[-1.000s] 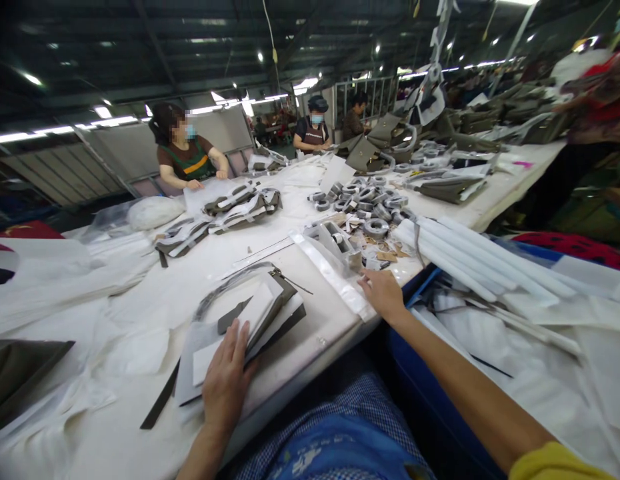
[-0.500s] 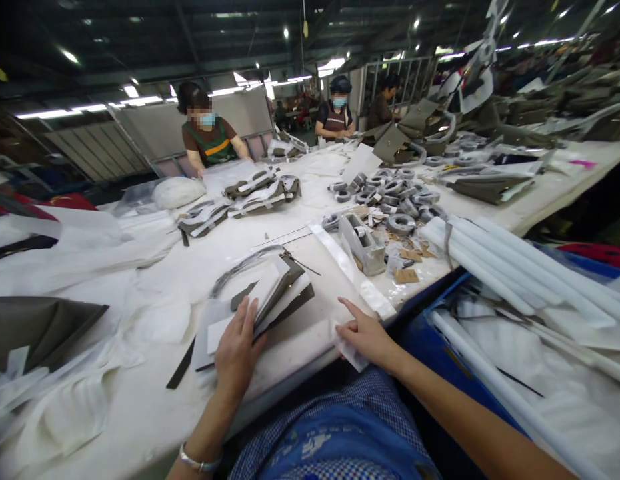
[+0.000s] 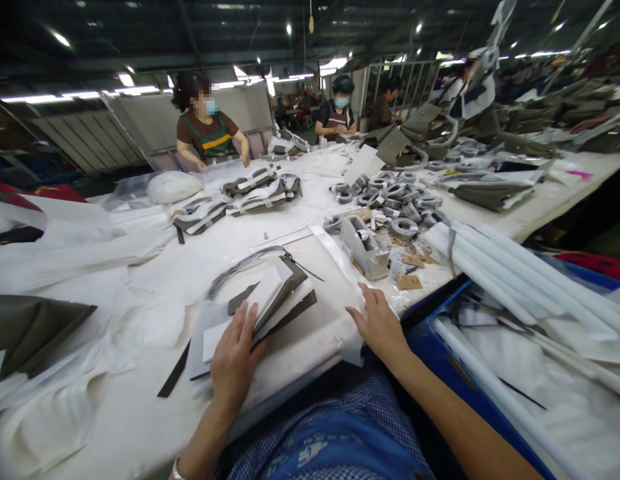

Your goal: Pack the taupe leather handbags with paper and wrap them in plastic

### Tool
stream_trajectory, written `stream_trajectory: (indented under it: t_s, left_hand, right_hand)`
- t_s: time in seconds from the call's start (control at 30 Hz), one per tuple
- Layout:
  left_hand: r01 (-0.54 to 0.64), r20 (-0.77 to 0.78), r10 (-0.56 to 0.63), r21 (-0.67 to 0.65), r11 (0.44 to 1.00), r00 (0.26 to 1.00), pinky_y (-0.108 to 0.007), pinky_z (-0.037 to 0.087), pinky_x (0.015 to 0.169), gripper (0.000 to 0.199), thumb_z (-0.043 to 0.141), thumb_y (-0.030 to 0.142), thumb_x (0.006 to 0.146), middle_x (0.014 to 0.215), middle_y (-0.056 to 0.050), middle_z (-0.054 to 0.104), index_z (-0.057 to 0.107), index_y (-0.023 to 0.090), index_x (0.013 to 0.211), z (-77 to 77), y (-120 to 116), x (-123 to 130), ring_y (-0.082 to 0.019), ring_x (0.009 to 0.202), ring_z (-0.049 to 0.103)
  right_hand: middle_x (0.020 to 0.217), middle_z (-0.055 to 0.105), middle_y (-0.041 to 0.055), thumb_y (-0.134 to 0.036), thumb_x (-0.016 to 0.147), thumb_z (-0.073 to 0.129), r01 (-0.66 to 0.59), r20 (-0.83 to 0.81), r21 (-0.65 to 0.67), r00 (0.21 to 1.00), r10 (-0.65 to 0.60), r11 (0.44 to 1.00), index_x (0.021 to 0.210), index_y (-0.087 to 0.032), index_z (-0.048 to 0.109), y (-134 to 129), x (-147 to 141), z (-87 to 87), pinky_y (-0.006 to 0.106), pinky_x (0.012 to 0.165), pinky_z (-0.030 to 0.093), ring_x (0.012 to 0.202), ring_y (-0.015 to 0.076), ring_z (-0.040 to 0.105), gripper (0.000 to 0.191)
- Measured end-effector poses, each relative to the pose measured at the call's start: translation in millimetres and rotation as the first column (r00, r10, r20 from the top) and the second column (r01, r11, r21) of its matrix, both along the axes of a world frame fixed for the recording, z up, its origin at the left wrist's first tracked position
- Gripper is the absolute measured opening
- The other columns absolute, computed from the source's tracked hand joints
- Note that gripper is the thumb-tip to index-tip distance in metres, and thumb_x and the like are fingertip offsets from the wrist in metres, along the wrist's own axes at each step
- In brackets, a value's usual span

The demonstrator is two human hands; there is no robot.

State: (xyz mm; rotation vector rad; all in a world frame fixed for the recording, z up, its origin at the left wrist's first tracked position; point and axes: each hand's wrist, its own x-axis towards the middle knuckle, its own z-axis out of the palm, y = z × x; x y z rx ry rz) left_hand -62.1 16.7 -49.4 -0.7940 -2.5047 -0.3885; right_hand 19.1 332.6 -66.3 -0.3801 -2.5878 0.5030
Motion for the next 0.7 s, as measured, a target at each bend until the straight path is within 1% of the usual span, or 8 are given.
stream_trajectory:
  t_s: [0.17, 0.27, 0.33, 0.37, 0.43, 0.53, 0.6, 0.7]
  left_hand:
    - [-0.012, 0.006, 0.012, 0.015, 1.0, 1.0, -0.045, 0.046, 0.107, 0.091, 0.07, 0.01, 0.082, 0.156, -0.009, 0.033, 0.018, 0.027, 0.155, -0.6, -0.5, 0.0, -0.03, 0.137, 0.043]
    - [-0.047, 0.022, 0.046, 0.049, 0.998, 0.999, -0.043, 0.046, 0.107, 0.093, 0.072, 0.009, 0.081, 0.155, -0.007, 0.035, 0.018, 0.029, 0.155, 1.1, -1.2, -0.7, -0.029, 0.135, 0.045]
    - [-0.066, 0.032, 0.064, 0.075, 0.995, 0.997, -0.042, 0.046, 0.108, 0.096, 0.073, 0.009, 0.08, 0.155, -0.006, 0.035, 0.017, 0.03, 0.155, 2.2, -2.2, -1.9, -0.029, 0.134, 0.046]
    - [-0.074, 0.038, 0.071, 0.086, 0.993, 0.997, -0.041, 0.045, 0.108, 0.096, 0.073, 0.009, 0.08, 0.155, -0.006, 0.035, 0.017, 0.031, 0.155, 2.5, -2.8, -2.6, -0.028, 0.134, 0.046]
    - [-0.087, 0.044, 0.083, 0.1, 0.991, 0.996, -0.041, 0.045, 0.109, 0.097, 0.074, 0.009, 0.079, 0.155, -0.006, 0.036, 0.017, 0.031, 0.154, 2.7, -4.0, -3.8, -0.028, 0.134, 0.047]
    - [-0.082, 0.045, 0.078, 0.108, 0.991, 0.996, -0.041, 0.045, 0.108, 0.096, 0.074, 0.009, 0.079, 0.154, -0.006, 0.037, 0.018, 0.03, 0.154, 2.8, -5.0, -4.9, -0.028, 0.134, 0.046]
    - [-0.074, 0.042, 0.07, 0.111, 0.991, 0.997, -0.041, 0.045, 0.108, 0.097, 0.074, 0.008, 0.079, 0.155, -0.007, 0.037, 0.018, 0.03, 0.155, 3.0, -5.1, -5.2, -0.029, 0.133, 0.047]
    - [-0.069, 0.043, 0.065, 0.115, 0.991, 0.997, -0.042, 0.045, 0.108, 0.097, 0.073, 0.007, 0.079, 0.155, -0.007, 0.036, 0.017, 0.03, 0.155, 3.5, -4.7, -5.6, -0.029, 0.134, 0.046]
  right_hand:
    - [0.106, 0.071, 0.0108, -0.028, 0.09, 0.048, -0.062, 0.036, -0.318, 0.996, 0.077, 0.946, 0.138, -0.018, 0.047, -0.8, -18.9, 8.0, 0.043, 0.088, 0.055, 0.091, 0.0253, 0.068, 0.05]
    - [0.09, 0.074, 0.0055, -0.038, 0.091, 0.049, -0.109, 0.064, -0.693, 0.975, 0.211, 0.713, 0.138, -0.018, 0.047, -17.6, -30.6, 17.4, 0.035, 0.079, 0.056, 0.078, 0.0207, 0.069, 0.051]
    - [0.076, 0.072, 0.0032, -0.045, 0.093, 0.047, -0.072, 0.125, -0.796, 0.952, 0.279, 0.601, 0.14, -0.014, 0.045, -28.9, -38.2, 18.9, 0.032, 0.068, 0.055, 0.068, 0.0195, 0.067, 0.056]
    - [0.071, 0.07, 0.0021, -0.045, 0.093, 0.047, -0.058, 0.168, -0.78, 0.94, 0.297, 0.624, 0.141, -0.013, 0.046, -33.2, -41.7, 18.1, 0.031, 0.065, 0.054, 0.065, 0.0193, 0.065, 0.057]
    - [0.069, 0.069, 0.0012, -0.038, 0.092, 0.05, -0.09, 0.228, -0.634, 0.927, 0.297, 0.768, 0.142, -0.014, 0.046, -38.5, -47.4, 14.6, 0.033, 0.068, 0.053, 0.065, 0.0199, 0.064, 0.056]
    - [0.095, 0.072, 0.0076, -0.024, 0.09, 0.05, -0.21, 0.169, -0.273, 0.95, 0.262, 0.939, 0.15, -0.018, 0.035, -39.6, -51.4, 5.5, 0.039, 0.084, 0.054, 0.087, 0.0248, 0.067, 0.062]
    - [0.128, 0.063, 0.014, -0.02, 0.09, 0.049, -0.259, 0.091, -0.04, 0.961, 0.261, 0.965, 0.153, -0.02, 0.031, -37.7, -51.8, -3.5, 0.046, 0.099, 0.049, 0.114, 0.0294, 0.06, 0.065]
    - [0.151, 0.043, 0.0139, -0.016, 0.093, 0.045, -0.367, 0.079, 0.16, 0.93, 0.358, 0.916, 0.147, -0.02, 0.042, -34.5, -55.1, -20.3, 0.051, 0.113, 0.037, 0.139, 0.0309, 0.039, 0.055]
